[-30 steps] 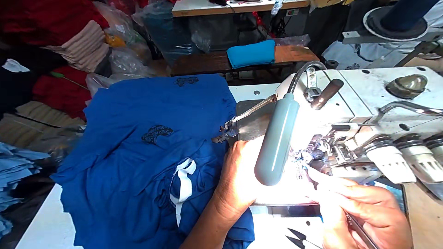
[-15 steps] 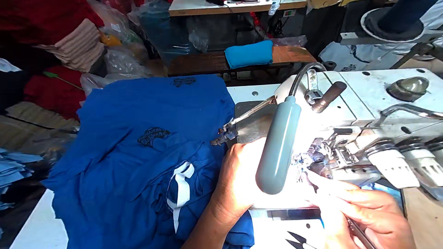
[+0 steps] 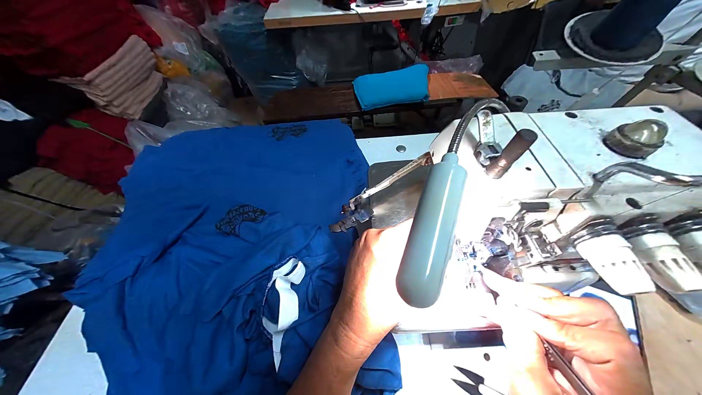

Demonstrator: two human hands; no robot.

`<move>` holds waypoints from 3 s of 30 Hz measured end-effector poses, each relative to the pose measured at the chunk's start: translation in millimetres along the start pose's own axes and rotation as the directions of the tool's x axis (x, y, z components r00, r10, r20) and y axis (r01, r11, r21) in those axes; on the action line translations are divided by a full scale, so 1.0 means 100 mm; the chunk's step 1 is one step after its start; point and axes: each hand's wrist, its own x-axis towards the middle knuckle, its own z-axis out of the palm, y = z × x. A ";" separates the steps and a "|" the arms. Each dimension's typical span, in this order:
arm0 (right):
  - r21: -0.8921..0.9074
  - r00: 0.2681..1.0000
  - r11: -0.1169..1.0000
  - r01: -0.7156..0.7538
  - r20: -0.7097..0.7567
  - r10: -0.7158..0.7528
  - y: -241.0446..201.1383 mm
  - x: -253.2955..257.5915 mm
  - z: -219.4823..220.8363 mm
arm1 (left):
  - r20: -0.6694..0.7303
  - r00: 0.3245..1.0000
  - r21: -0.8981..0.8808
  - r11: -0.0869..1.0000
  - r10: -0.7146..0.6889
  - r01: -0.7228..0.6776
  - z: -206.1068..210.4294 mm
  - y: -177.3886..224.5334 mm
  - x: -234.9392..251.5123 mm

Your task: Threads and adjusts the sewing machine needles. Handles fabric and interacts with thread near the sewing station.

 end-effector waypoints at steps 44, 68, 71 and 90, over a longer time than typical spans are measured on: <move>-0.046 1.000 0.999 0.024 0.014 -0.023 0.00 0.00 0.02 | 0.029 0.999 -0.002 0.999 -0.046 0.046 0.00 -0.02 -0.02; 0.002 0.999 1.000 0.023 0.034 -0.023 0.03 -0.01 -0.02 | 0.021 0.999 -0.061 0.998 -0.027 0.029 0.00 -0.03 -0.01; 0.005 0.999 1.000 0.011 0.030 -0.012 0.03 -0.01 -0.02 | 0.021 1.000 -0.046 0.999 -0.015 0.016 0.00 -0.04 -0.02; 0.518 0.984 0.843 -0.147 -0.013 0.180 -0.15 0.09 -0.12 | -0.223 0.975 -0.097 0.995 0.006 -0.029 0.09 0.36 -0.41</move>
